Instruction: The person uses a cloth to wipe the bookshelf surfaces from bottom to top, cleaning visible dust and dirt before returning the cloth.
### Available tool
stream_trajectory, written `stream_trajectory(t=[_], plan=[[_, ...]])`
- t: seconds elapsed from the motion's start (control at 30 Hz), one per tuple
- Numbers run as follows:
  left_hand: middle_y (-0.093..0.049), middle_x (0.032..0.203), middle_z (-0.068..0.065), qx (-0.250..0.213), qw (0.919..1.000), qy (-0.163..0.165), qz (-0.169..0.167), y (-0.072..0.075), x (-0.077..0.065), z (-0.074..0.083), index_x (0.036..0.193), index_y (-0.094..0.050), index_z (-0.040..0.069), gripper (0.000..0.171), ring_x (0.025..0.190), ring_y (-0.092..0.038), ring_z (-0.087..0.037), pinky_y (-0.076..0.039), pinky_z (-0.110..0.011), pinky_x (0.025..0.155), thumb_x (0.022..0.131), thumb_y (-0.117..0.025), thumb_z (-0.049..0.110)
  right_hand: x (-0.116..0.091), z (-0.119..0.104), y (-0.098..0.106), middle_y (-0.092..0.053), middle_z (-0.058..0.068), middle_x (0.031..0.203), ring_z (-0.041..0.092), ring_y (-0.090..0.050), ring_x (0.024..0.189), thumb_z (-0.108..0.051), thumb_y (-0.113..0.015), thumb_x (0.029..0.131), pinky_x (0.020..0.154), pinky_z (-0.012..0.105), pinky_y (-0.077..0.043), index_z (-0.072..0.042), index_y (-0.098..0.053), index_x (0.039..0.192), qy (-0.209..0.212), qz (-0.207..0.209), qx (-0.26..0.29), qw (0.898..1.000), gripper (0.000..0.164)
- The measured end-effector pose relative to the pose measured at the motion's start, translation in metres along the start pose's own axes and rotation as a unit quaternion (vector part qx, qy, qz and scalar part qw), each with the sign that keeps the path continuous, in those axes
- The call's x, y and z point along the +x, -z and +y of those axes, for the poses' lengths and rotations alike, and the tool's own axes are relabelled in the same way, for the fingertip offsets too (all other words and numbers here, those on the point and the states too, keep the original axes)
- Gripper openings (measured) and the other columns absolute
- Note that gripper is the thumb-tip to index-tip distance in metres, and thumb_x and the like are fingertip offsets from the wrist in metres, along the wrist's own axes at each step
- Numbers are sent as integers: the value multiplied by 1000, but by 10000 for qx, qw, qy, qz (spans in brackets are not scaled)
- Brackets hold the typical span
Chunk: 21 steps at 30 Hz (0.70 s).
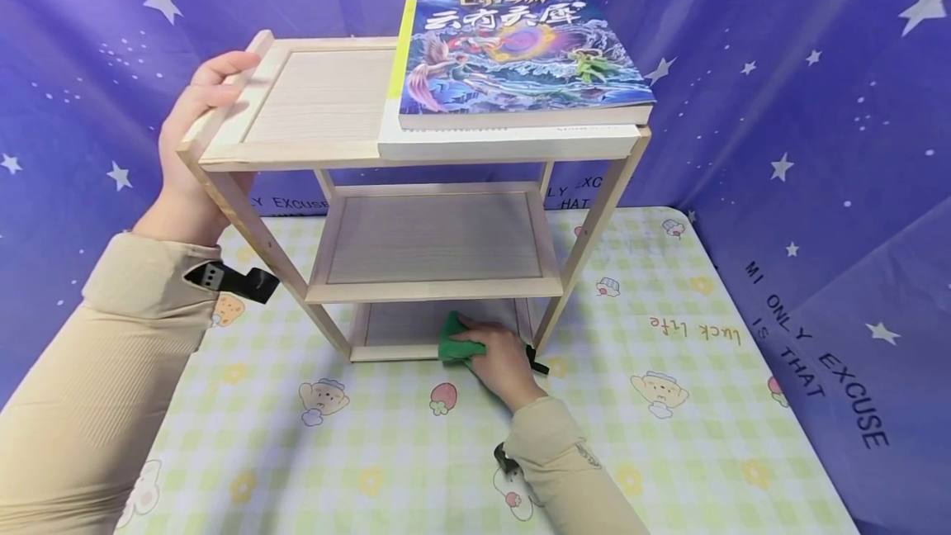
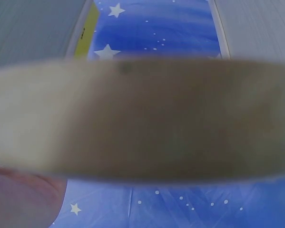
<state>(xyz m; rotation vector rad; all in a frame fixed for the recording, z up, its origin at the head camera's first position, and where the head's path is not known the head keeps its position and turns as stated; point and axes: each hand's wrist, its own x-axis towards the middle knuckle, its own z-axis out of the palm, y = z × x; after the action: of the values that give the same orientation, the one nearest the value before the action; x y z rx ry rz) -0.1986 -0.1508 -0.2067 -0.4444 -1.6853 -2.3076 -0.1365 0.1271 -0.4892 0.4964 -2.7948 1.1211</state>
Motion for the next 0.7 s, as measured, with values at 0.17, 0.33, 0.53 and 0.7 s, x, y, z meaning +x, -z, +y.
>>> stream_trajectory(t=[0.17, 0.33, 0.53, 0.7], plan=[[-39, 147, -7, -9, 10000, 5, 6, 0, 0, 0, 106, -62, 20, 26, 130, -34, -21, -28, -29, 104, 92, -40, 14, -1, 1, 1, -66, 2, 131, 31, -61, 121, 4, -72, 79, 95, 46, -51, -17, -79, 103, -163, -33, 120, 9998, 33], [-39, 147, -6, 4, 10000, 30, 21, 0, 0, 0, 106, -62, 20, 26, 130, -34, -21, -28, -29, 104, 92, -40, 15, -1, 0, 0, -66, 2, 131, 30, -60, 122, 4, -71, 79, 96, 46, -50, -17, -79, 103, -215, -19, 158, 9996, 32], [-40, 146, -6, -13, 10000, 23, 3, 1, 0, 0, 107, -61, 20, 27, 128, -35, -21, -29, -29, 103, 92, -40, 15, -1, -1, 0, -66, 2, 131, 31, -60, 122, 4, -71, 79, 96, 46, -50, -16, -79, 102, -284, -25, 165, 9995, 32], [-40, 147, -6, -45, 10000, 39, 25, 0, 0, 0, 106, -62, 20, 27, 129, -35, -21, -29, -28, 103, 92, -40, 14, 0, -2, 2, -66, 1, 131, 30, -60, 122, 3, -70, 79, 97, 47, -50, -17, -79, 102, -348, -71, 150, 9993, 32]])
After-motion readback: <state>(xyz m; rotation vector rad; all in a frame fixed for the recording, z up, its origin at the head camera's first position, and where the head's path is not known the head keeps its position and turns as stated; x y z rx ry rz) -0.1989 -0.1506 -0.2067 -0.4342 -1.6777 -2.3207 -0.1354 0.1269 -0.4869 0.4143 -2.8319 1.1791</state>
